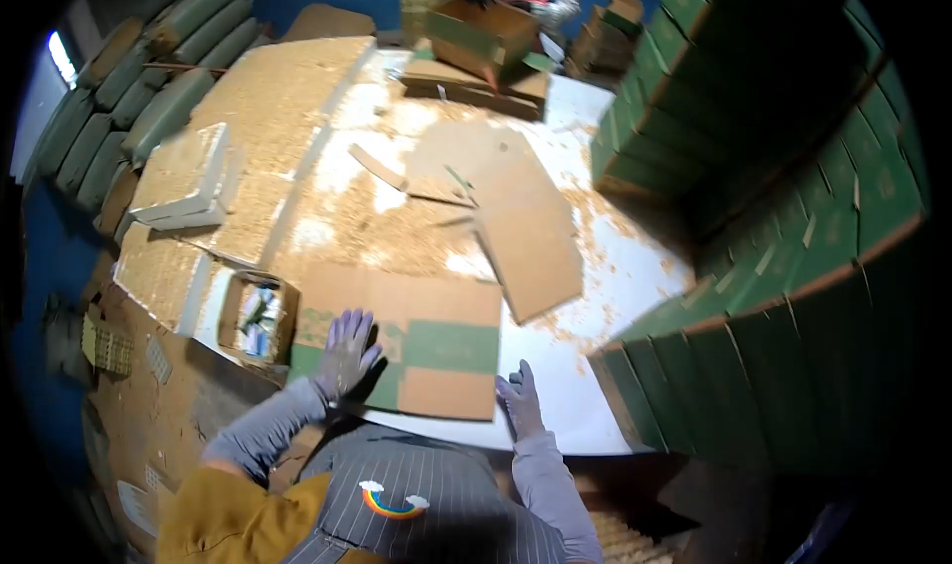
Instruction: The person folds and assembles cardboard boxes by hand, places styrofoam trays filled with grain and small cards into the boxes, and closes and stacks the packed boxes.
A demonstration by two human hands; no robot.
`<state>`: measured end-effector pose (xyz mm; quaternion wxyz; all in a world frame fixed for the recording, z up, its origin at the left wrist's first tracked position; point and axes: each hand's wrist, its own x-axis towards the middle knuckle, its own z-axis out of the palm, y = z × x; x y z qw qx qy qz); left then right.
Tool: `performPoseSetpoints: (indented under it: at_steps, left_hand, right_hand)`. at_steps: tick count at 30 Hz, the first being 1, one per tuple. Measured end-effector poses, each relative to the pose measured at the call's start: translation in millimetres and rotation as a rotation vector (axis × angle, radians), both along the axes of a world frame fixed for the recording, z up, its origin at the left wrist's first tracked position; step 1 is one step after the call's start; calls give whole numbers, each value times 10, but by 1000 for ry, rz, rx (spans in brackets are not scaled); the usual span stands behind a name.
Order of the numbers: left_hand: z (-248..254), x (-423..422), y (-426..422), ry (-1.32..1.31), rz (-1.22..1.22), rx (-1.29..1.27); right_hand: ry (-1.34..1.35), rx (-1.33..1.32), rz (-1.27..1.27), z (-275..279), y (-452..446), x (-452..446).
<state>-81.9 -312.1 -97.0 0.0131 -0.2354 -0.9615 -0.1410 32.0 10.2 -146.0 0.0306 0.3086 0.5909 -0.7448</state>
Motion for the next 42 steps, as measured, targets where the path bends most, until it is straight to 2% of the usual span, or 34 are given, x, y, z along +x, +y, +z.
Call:
performPoseSetpoints:
  at_steps: [1, 2, 4, 5, 6, 9, 10, 12, 13, 14, 15, 16, 17, 18, 19, 20, 22, 23, 24, 27, 28, 30, 31, 33, 34, 35, 36, 37, 38, 39, 40, 41, 42]
  left_hand:
    - [-76, 84, -320, -18, 57, -29]
    - [-155, 92, -650, -64, 123, -99]
    - [-541, 36, -1289, -105, 26, 85]
    - [-443, 40, -1445, -101, -14, -8]
    - [-333, -34, -1541, -86, -64, -93]
    - [-352, -228, -1937, -122, 19, 30]
    - [-244, -273, -1998, -55, -22, 22]
    - [-122, -406, -2024, -7, -130, 93]
    - [-263, -436, -2046, -206, -91, 164]
    - [-134, -550, -1972, -254, -109, 267]
    - [20, -731, -1879, -182, -151, 258]
    - [152, -835, -1784, -123, -184, 249]
    - [199, -942, -1668, -135, -196, 259]
    - [165, -1053, -1543, -23, -142, 246]
    - [103, -1139, -1421, 105, -82, 237]
    - [-44, -1111, -1337, 119, -77, 250]
    - [-483, -886, -1227, 65, -123, 79]
    - [-602, -730, -1202, 112, -184, -35]
    - [-638, -679, -1172, 90, -184, -23]
    - [-566, -598, -1179, 49, -182, -16]
    - [-581, -572, -1194, 54, -186, 34]
    - [-327, -767, -1137, 92, -153, 91]
    - [55, -903, -1158, 189, -84, 143]
    - [939, -1082, -1319, 409, 64, 151]
    - [1325, -1182, -1382, 538, 147, 121]
    - [1489, -1293, -1456, 544, 201, 121]
    - [1570, -1346, -1547, 319, 60, 91]
    - [1568, -1297, -1622, 86, -80, 74]
    - [1558, -1202, -1658, 83, -24, 92]
    - [1579, -1087, -1673, 97, -170, 87]
    - [1611, -949, -1663, 105, -323, 81]
    - [1779, -818, -1661, -162, -370, 26]
    - [1831, -695, -1653, -187, -352, 28]
  right_hand:
    - [-1, 232, 74, -555, -14, -185]
    - [5, 466, 137, -877, -96, -409]
    - [-141, 861, 98, -130, -601, -643]
    - [-98, 711, 64, 44, -778, -710]
    - [-91, 712, 43, -94, -889, -733]
    - [-115, 553, 73, -99, -1222, -686]
    - [-105, 538, 75, -68, -1273, -706]
    - [116, 199, -248, -677, -1083, -548]
    - [85, 290, -274, -500, -1034, -502]
    - [46, 379, -296, -278, -998, -350]
    - [22, 284, -252, -74, -923, -266]
    - [22, 301, -264, 54, -990, -362]
    - [-105, 463, -260, 203, -1149, -486]
    - [-241, 616, -252, 266, -1255, -456]
    - [-163, 709, -130, -722, -1009, -378]
    - [-249, 631, 190, -123, -1256, -496]
    - [-275, 850, 59, -325, -1430, -609]
    - [-307, 1171, 86, -337, -1525, -604]
    - [-344, 1485, 103, -272, -1612, -571]
    - [-174, 1521, 57, -134, -1539, -488]
    - [-178, 1511, 69, -18, -1542, -402]
    - [62, 275, -117, 467, -1417, -609]
    - [148, 187, -146, 756, -1392, -664]
    - [244, 312, -29, 1290, -1281, -738]
    - [328, 150, 6, 1277, -1124, -780]
    - [277, 241, 127, 1259, -967, -817]
    - [222, 341, 250, 1222, -816, -824]
    - [256, 724, 220, 1117, -684, -785]
    - [314, 1102, 177, 1273, -731, -858]
    - [495, 1094, -87, 1414, -813, -884]
    - [684, 1208, -167, 1732, -1036, -890]
    - [707, 1400, 50, 2033, -1256, -897]
    - [720, 1576, 266, 2226, -1411, -917]
